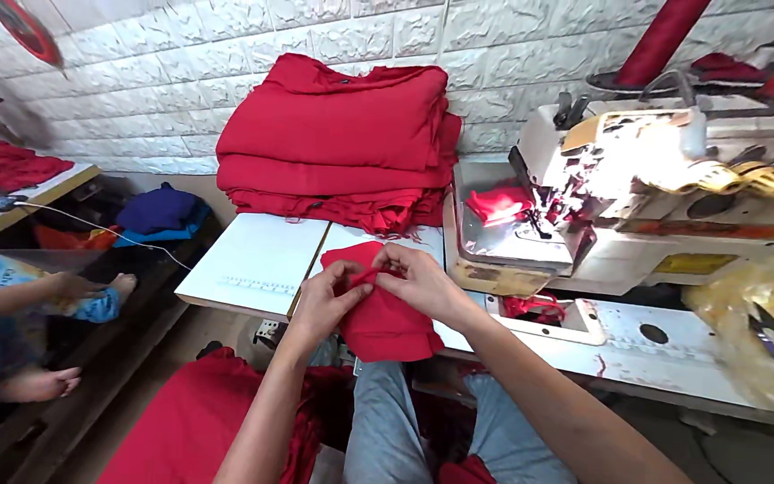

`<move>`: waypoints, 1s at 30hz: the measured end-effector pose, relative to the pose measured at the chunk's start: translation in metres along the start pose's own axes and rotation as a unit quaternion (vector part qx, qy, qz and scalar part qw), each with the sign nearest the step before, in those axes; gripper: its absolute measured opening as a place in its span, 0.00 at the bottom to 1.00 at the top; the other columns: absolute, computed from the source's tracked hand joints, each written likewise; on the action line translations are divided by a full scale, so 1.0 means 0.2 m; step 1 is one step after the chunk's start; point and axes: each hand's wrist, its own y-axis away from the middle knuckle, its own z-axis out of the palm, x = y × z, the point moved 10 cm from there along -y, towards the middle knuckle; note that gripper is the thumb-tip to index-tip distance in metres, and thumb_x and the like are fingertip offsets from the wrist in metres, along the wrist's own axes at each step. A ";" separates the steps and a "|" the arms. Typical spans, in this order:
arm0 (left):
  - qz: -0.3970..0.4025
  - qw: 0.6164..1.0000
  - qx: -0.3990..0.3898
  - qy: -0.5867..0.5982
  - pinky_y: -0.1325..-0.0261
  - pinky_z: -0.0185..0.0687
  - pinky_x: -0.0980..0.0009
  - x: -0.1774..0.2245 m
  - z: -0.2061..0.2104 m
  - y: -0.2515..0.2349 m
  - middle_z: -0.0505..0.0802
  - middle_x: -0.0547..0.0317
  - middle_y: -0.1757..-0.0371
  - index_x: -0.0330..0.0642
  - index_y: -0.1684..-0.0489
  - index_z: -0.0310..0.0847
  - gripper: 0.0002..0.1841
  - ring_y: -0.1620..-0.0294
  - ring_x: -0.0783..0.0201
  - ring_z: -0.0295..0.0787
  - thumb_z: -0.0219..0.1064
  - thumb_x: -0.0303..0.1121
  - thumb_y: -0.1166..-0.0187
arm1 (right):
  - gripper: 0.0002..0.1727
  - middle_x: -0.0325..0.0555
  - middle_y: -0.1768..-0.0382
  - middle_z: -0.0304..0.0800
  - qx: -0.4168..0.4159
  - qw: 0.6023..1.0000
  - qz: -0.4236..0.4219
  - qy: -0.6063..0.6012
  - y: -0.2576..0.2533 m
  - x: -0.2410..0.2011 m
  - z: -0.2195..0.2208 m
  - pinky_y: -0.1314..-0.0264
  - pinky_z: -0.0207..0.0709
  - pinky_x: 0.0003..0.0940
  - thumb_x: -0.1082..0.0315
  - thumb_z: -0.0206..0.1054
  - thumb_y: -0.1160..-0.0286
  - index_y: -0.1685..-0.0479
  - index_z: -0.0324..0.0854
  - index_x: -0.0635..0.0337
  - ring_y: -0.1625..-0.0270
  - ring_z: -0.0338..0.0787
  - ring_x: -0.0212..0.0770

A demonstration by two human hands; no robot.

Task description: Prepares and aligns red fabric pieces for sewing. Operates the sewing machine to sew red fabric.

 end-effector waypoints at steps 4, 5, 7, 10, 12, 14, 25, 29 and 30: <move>0.019 0.981 0.030 0.192 0.51 0.86 0.74 0.08 0.01 0.01 0.93 0.65 0.66 0.37 0.59 0.88 0.03 0.62 0.75 0.89 0.69 0.22 0.23 | 0.04 0.35 0.70 0.87 0.027 0.996 -0.015 -0.081 0.05 -0.07 -0.07 0.63 0.78 0.29 0.68 0.70 0.26 0.57 0.85 0.55 0.68 0.84 0.29; 0.030 0.977 0.035 0.206 0.52 0.86 0.75 0.10 0.01 0.01 0.92 0.65 0.67 0.37 0.60 0.88 0.04 0.63 0.76 0.88 0.67 0.23 0.21 | 0.05 0.35 0.70 0.87 0.030 0.995 -0.019 -0.097 0.07 -0.08 -0.09 0.64 0.78 0.28 0.68 0.70 0.26 0.56 0.85 0.55 0.68 0.84 0.28; 0.050 0.978 0.039 0.197 0.54 0.85 0.76 0.14 0.01 0.02 0.90 0.67 0.70 0.40 0.65 0.87 0.08 0.66 0.77 0.87 0.64 0.28 0.16 | 0.06 0.36 0.70 0.89 0.035 0.991 -0.024 -0.123 0.09 -0.10 -0.10 0.63 0.80 0.26 0.67 0.71 0.24 0.53 0.85 0.55 0.68 0.86 0.28; 0.060 0.981 0.033 0.184 0.55 0.85 0.76 0.19 0.03 0.03 0.91 0.67 0.71 0.39 0.60 0.86 0.06 0.67 0.76 0.87 0.64 0.29 0.15 | 0.08 0.33 0.71 0.90 0.064 0.989 -0.036 -0.128 0.12 -0.12 -0.12 0.63 0.80 0.25 0.66 0.71 0.24 0.49 0.85 0.53 0.69 0.87 0.26; 0.060 0.980 0.035 0.185 0.55 0.86 0.76 0.20 0.03 0.04 0.93 0.65 0.69 0.38 0.52 0.86 0.05 0.67 0.75 0.89 0.66 0.27 0.17 | 0.07 0.32 0.72 0.88 0.091 0.989 -0.053 -0.108 0.14 -0.13 -0.14 0.63 0.79 0.22 0.66 0.71 0.24 0.51 0.86 0.52 0.70 0.85 0.24; 0.067 0.983 0.054 0.163 0.55 0.86 0.76 0.22 0.01 0.05 0.93 0.65 0.68 0.39 0.57 0.89 0.05 0.65 0.76 0.89 0.67 0.29 0.17 | 0.05 0.30 0.73 0.86 0.122 0.987 -0.078 -0.078 0.16 -0.16 -0.15 0.64 0.75 0.20 0.64 0.70 0.23 0.55 0.88 0.52 0.71 0.82 0.22; -0.036 0.939 0.054 0.338 0.58 0.87 0.74 0.15 0.05 0.08 0.92 0.63 0.72 0.40 0.71 0.87 0.15 0.68 0.73 0.90 0.56 0.25 0.15 | 0.10 0.35 0.62 0.95 0.202 0.961 -0.187 -0.003 0.25 -0.23 -0.15 0.49 0.80 0.27 0.62 0.72 0.25 0.53 0.92 0.56 0.59 0.89 0.24; -0.081 0.920 0.048 0.382 0.64 0.84 0.78 0.13 0.07 0.10 0.91 0.64 0.75 0.41 0.75 0.87 0.17 0.73 0.76 0.86 0.54 0.23 0.15 | 0.07 0.36 0.59 0.96 0.273 0.922 -0.258 0.098 0.32 -0.28 -0.15 0.46 0.77 0.35 0.64 0.71 0.24 0.61 0.95 0.52 0.54 0.91 0.30; -0.093 0.914 0.048 0.391 0.65 0.83 0.79 0.12 0.08 0.10 0.91 0.64 0.76 0.41 0.75 0.86 0.18 0.74 0.76 0.86 0.53 0.23 0.15 | 0.07 0.38 0.59 0.96 0.293 0.907 -0.278 0.121 0.34 -0.30 -0.15 0.44 0.75 0.36 0.64 0.71 0.25 0.62 0.95 0.52 0.53 0.90 0.32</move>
